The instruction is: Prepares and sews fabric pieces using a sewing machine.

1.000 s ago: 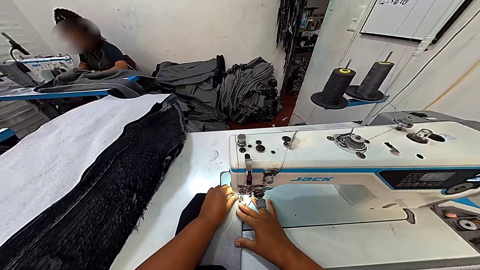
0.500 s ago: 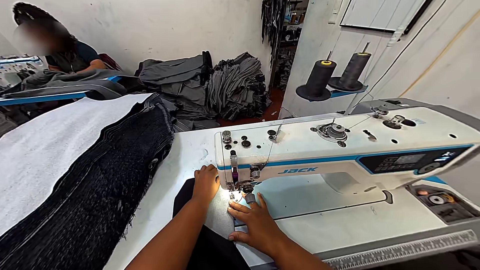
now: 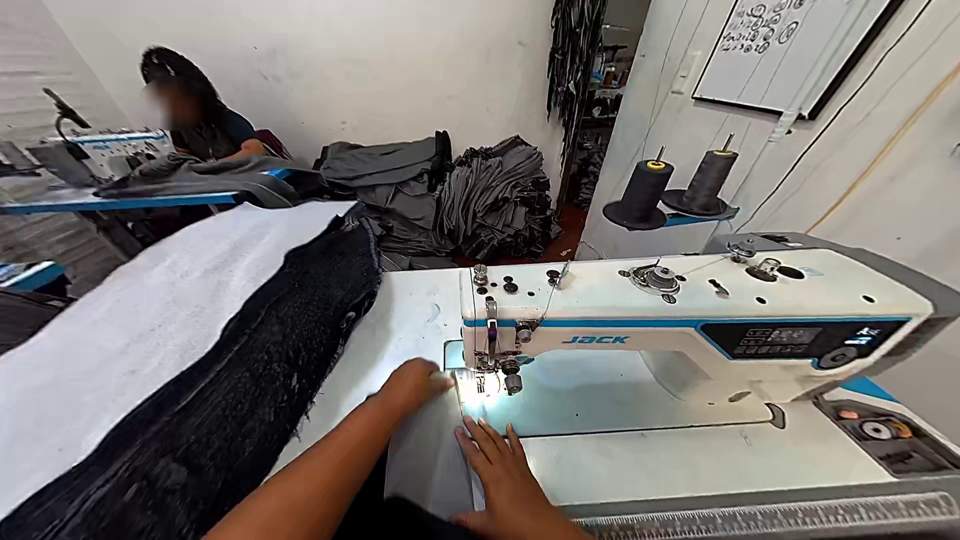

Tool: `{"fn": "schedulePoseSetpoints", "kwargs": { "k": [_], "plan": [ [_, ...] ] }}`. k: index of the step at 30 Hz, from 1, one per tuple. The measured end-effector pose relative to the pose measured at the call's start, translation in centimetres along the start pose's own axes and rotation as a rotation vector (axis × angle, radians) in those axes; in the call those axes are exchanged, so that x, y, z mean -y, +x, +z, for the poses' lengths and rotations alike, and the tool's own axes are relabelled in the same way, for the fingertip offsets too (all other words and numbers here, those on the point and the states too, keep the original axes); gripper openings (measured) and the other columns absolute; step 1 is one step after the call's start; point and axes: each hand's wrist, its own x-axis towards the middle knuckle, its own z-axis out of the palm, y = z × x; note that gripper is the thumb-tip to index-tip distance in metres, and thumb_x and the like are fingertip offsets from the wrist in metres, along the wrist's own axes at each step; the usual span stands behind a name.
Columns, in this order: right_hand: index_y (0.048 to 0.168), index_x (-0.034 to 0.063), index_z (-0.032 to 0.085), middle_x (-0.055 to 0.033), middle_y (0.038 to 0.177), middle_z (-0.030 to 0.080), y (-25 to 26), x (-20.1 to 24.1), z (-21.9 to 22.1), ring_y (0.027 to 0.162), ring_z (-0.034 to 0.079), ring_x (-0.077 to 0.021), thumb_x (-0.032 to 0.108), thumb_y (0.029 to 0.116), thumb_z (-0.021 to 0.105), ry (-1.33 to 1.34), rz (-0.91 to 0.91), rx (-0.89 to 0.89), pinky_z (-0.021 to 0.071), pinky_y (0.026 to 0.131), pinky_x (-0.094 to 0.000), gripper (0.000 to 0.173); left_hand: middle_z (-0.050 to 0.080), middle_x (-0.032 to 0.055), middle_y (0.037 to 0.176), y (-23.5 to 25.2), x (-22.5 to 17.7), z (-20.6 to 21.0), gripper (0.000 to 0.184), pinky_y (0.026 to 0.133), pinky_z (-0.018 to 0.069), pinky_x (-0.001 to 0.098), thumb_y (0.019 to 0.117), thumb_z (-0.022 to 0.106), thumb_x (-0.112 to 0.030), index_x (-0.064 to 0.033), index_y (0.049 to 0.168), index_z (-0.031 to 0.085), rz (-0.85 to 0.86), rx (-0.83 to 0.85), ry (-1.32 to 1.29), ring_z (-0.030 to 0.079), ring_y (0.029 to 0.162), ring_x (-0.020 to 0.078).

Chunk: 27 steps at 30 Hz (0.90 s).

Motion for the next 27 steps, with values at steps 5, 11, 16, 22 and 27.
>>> {"fn": "schedulePoseSetpoints", "kwargs": {
  "k": [5, 11, 16, 22, 27],
  "plan": [
    [0.156, -0.0112, 0.025, -0.0196, 0.153, 0.05, 3.8, 1.9, -2.8, 0.139, 0.052, -0.0223, 0.04, 0.094, 0.065, 0.857, -0.127, -0.147, 0.0452, 0.113, -0.0409, 0.09, 0.07, -0.0012, 0.1, -11.3, -0.6, -7.1, 0.023, 0.088, 0.0576, 0.026, 0.1043, 0.052, -0.009, -0.002, 0.125, 0.06, 0.199, 0.105, -0.563, 0.068, 0.09, 0.0026],
    [0.085, 0.0126, 0.069, 0.0088, 0.077, 0.07, 8.4, 9.3, -10.0, 0.075, 0.067, 0.0003, 0.015, 0.1009, 0.057, 1.324, -0.248, -0.083, 0.0569, 0.075, -0.0223, 0.02, 0.071, -0.0057, 0.091, -17.0, -3.4, -11.3, 0.014, 0.078, 0.0553, 0.0179, 0.1003, 0.063, -0.014, -0.0068, 0.111, 0.069, 0.408, 0.004, -0.225, 0.066, 0.083, -0.0033],
    [0.087, 0.0094, 0.068, 0.0071, 0.077, 0.068, 7.3, 11.6, -9.7, 0.071, 0.066, 0.0003, 0.012, 0.0971, 0.067, 1.264, -0.322, -0.263, 0.0564, 0.071, -0.0198, 0.01, 0.07, -0.0031, 0.11, -17.4, -3.4, -10.0, 0.025, 0.087, 0.0513, 0.0211, 0.0927, 0.072, -0.035, -0.0113, 0.083, 0.069, 0.55, -0.442, -0.129, 0.062, 0.105, 0.0008],
    [0.105, 0.0096, 0.062, 0.0125, 0.087, 0.065, 5.3, 11.1, -10.3, 0.082, 0.062, 0.0069, 0.017, 0.1054, 0.055, 1.003, -0.53, -0.381, 0.0528, 0.079, -0.0154, 0.01, 0.069, -0.0067, 0.082, -15.5, -2.5, -8.1, 0.027, 0.103, 0.0529, 0.0249, 0.0959, 0.07, -0.034, -0.0109, 0.081, 0.069, 0.956, -0.587, -0.098, 0.069, 0.093, -0.0006],
    [0.101, 0.0062, 0.064, 0.0074, 0.079, 0.062, 4.8, 10.5, -11.9, 0.073, 0.058, 0.0071, 0.02, 0.1065, 0.053, 0.704, -0.578, -0.477, 0.05, 0.07, -0.0115, 0.018, 0.058, -0.0061, 0.075, -16.1, -4.0, -6.2, 0.033, 0.065, 0.0462, 0.0082, 0.0974, 0.065, -0.039, -0.0101, 0.082, 0.067, 0.934, -0.853, 0.059, 0.055, 0.07, -0.0053]
  ]
}}
